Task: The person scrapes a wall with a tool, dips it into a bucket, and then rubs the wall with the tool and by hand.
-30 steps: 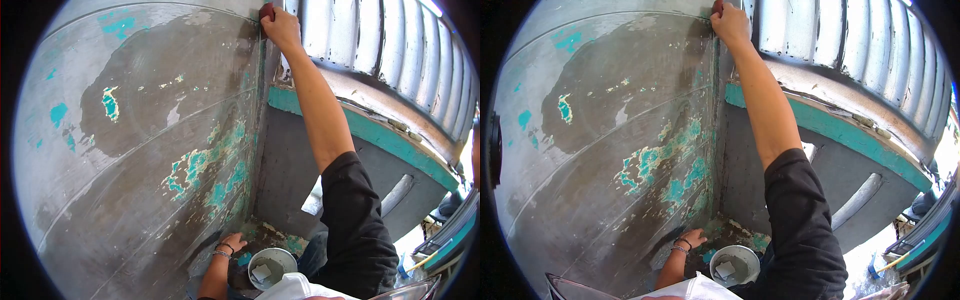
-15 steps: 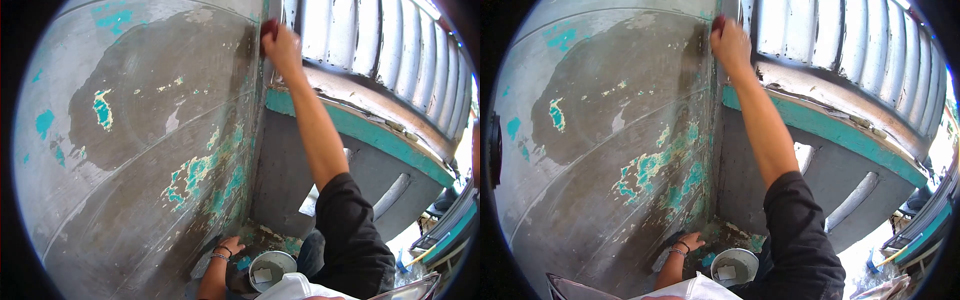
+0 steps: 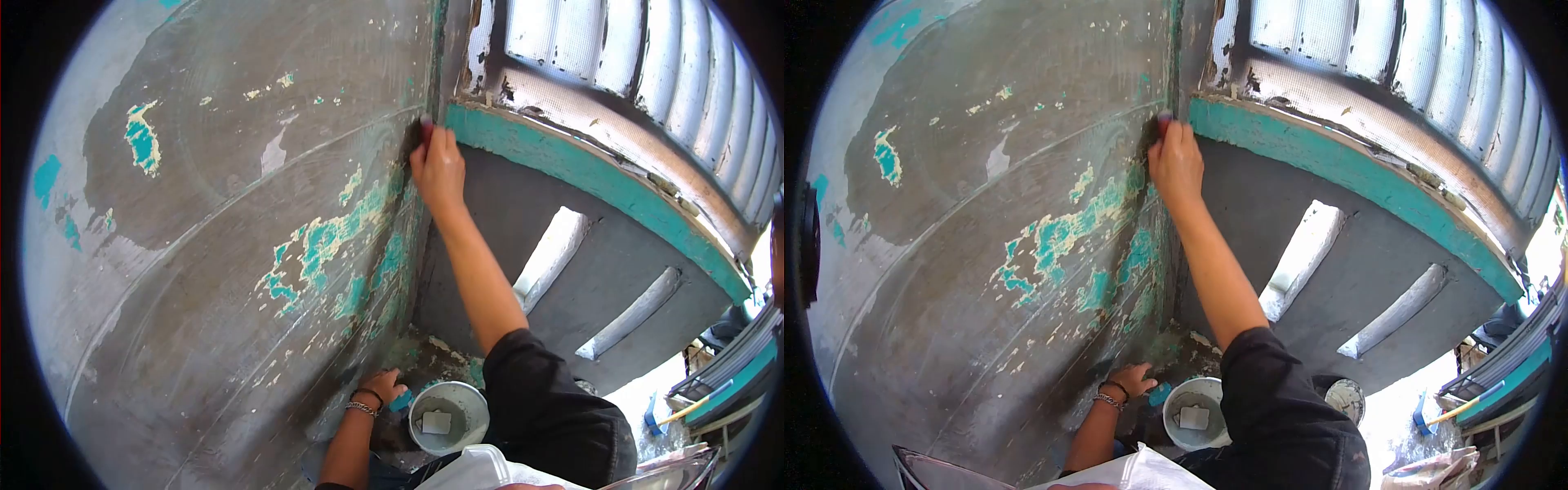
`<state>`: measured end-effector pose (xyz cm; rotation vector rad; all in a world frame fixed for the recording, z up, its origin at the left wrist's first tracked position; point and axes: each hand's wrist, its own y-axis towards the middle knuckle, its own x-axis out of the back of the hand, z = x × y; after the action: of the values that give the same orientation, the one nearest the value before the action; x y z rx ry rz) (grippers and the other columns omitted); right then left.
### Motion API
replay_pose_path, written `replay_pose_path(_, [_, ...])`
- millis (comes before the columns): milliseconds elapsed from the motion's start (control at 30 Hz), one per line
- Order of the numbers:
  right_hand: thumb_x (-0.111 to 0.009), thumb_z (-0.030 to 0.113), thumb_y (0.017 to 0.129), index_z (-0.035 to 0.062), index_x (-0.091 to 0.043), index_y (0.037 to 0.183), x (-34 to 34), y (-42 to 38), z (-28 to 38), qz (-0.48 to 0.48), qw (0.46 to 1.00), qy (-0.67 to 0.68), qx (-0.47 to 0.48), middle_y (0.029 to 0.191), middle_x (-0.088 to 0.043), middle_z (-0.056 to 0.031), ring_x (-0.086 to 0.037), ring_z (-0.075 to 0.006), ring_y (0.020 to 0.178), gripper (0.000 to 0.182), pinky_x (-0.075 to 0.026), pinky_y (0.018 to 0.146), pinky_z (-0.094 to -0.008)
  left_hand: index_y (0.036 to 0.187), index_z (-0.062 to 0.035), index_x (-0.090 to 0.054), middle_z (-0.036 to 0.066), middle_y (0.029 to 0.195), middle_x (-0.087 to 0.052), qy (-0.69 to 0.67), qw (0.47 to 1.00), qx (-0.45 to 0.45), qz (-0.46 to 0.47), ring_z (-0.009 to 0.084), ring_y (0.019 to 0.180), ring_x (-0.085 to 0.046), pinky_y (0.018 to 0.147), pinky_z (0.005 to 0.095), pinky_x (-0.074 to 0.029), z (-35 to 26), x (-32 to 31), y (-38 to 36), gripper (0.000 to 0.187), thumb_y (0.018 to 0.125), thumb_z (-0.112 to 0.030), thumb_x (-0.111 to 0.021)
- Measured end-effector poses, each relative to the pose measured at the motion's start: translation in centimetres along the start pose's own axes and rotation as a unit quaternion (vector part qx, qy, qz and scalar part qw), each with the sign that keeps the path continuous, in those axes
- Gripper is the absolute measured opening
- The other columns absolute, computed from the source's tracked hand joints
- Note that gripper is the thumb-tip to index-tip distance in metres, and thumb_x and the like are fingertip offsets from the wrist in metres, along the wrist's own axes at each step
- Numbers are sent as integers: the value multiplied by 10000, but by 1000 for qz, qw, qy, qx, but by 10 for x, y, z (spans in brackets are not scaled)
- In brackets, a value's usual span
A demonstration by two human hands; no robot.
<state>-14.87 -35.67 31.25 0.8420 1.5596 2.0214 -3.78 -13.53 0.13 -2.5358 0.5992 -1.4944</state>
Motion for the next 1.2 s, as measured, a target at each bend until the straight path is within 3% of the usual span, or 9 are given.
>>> replay_pose_path(267, [-566,64,772,28,-504,916,15,-126,-30,164,983,38,-80,856,-548,-195,-576,-405,778,161,-476,648,-484,1266,-106,-509,164,1152,-609,38,999,35,5,339,1084,-566,898,451,-445,-11,14,-22,573,825,-465,-584])
replay_pose_path(433, [-568,145,806,1,-499,932,35,36,-13,-33,997,54,34,835,-568,-220,-556,-432,755,204,-458,635,-488,1269,-111,-505,166,1169,-599,16,999,32,13,339,1086,-563,889,448,-452,-19,7,-27,566,823,-451,-586])
replay_pose_path(500, [-574,140,793,-2,-493,940,13,52,-25,-10,999,19,37,870,-557,-225,-561,-428,770,220,-464,637,-488,1264,-109,-506,167,1173,-596,36,999,33,-11,342,1077,-565,880,451,-455,-21,4,-32,546,830,-432,-581])
replay_pose_path(667, [-580,98,766,6,-481,969,-10,-94,-26,57,997,43,-21,904,-509,-205,-554,-414,770,244,-474,648,-476,1201,-88,-518,183,1041,-618,58,997,44,-18,354,1002,-582,834,474,-461,-47,15,-50,473,823,-357,-612])
replay_pose_path(800, [-594,82,771,9,-470,1031,-27,-301,-46,236,960,25,-150,1014,-505,-208,-560,-409,864,297,-471,704,-475,1069,-70,-548,177,970,-650,11,994,-30,-105,348,918,-622,758,470,-483,-53,-8,-58,386,804,-340,-621])
replay_pose_path(900, [-592,111,788,13,-478,1034,-6,-361,-54,418,879,10,-229,1026,-526,-209,-566,-419,873,288,-469,724,-475,1107,-89,-549,173,978,-653,-1,993,-41,-113,345,923,-622,757,475,-487,-44,-29,-62,401,802,-340,-622])
replay_pose_path(1000, [-585,134,802,5,-498,1011,4,-301,-50,321,912,54,-251,981,-550,-217,-572,-420,848,260,-467,722,-468,1159,-105,-533,184,1113,-606,-18,998,59,4,364,1035,-573,857,457,-463,-58,4,-75,436,805,-344,-624])
replay_pose_path(1067, [-584,129,802,-10,-522,966,2,-225,-50,101,970,146,-164,852,-557,-232,-566,-404,766,223,-455,673,-442,1186,-113,-523,169,1104,-613,24,998,57,6,354,1024,-581,827,461,-475,-49,3,-62,458,810,-359,-612])
replay_pose_path(1200, [-572,132,860,-10,-537,997,18,-20,-40,-142,944,291,-70,860,-595,-173,-580,-310,761,200,-457,703,-360,1192,-119,-519,140,1086,-627,49,998,38,-9,351,1011,-590,804,461,-483,-40,-16,-50,462,822,-386,-586])
